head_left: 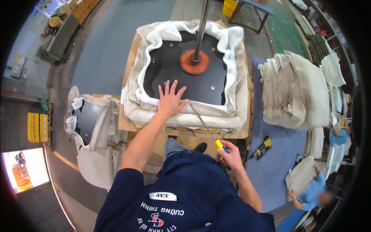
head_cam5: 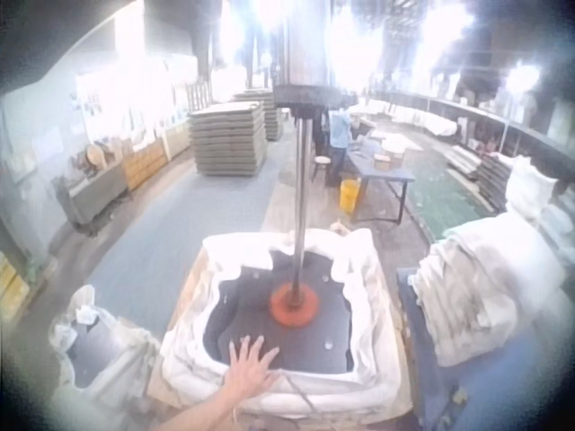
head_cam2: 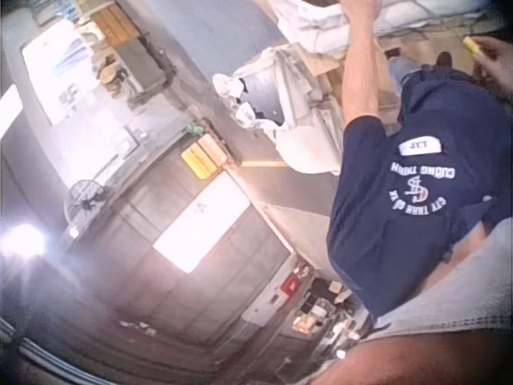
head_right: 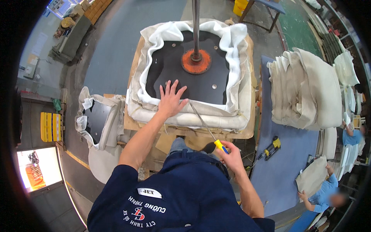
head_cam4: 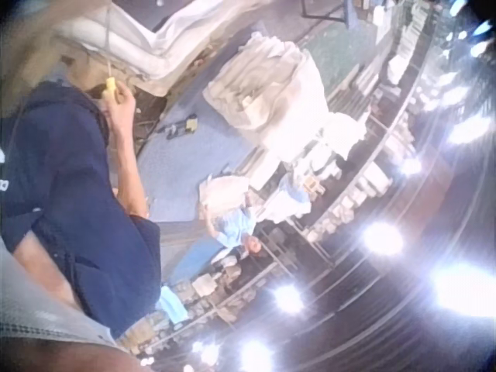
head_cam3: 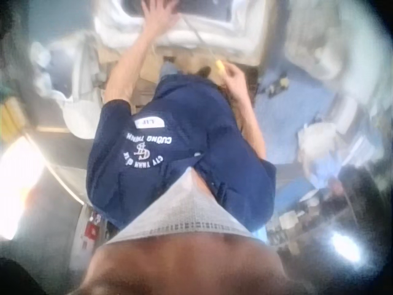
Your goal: The person stretches white fabric over a black seat base, trims excess material with a utility knife, and secures the fabric using a staple gun. The person repeatedly adjusts and pulls the fabric to ensure a tight fit around the edges.
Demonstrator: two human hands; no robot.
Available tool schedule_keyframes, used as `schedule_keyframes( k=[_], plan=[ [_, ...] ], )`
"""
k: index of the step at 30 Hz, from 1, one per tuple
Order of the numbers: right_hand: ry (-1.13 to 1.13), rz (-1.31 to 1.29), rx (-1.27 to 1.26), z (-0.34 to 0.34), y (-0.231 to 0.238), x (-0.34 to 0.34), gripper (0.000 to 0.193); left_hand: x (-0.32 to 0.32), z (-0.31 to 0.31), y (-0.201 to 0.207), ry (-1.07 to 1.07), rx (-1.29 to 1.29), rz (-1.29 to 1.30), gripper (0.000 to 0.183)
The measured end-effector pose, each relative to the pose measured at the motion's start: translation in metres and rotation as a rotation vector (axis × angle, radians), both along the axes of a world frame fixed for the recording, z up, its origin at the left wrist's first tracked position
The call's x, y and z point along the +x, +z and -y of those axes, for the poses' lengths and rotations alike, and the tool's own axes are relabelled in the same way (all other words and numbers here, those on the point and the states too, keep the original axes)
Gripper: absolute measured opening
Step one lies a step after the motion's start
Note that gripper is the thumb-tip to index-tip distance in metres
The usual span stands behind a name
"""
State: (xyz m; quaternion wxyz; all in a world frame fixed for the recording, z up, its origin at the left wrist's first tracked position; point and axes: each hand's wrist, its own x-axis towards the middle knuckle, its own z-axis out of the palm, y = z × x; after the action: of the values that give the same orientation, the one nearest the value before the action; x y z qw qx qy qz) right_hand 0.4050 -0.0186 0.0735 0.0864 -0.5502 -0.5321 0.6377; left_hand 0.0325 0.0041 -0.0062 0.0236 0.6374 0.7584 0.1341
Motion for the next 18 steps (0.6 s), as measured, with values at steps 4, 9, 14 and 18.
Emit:
schedule_keyframes(
  k=[4,9,14,18],
  plan=[
    [0.269,0.286,0.718,0.002,0.012,-0.007,0.031,0.002,0.002,0.003,-0.001,0.026,0.0,0.061],
    [0.06,0.076,0.325,0.012,-0.018,0.0,0.033,0.006,-0.003,0.005,-0.01,0.0,-0.007,0.061],
    [-0.082,-0.209,-0.371,-0.012,-0.021,0.0,0.04,0.001,0.002,0.008,-0.008,-0.001,-0.006,0.06],
    [-0.1,-0.375,-0.352,-0.003,-0.075,-0.004,0.042,0.004,-0.003,0.007,-0.013,-0.017,0.026,0.058]
  ],
)
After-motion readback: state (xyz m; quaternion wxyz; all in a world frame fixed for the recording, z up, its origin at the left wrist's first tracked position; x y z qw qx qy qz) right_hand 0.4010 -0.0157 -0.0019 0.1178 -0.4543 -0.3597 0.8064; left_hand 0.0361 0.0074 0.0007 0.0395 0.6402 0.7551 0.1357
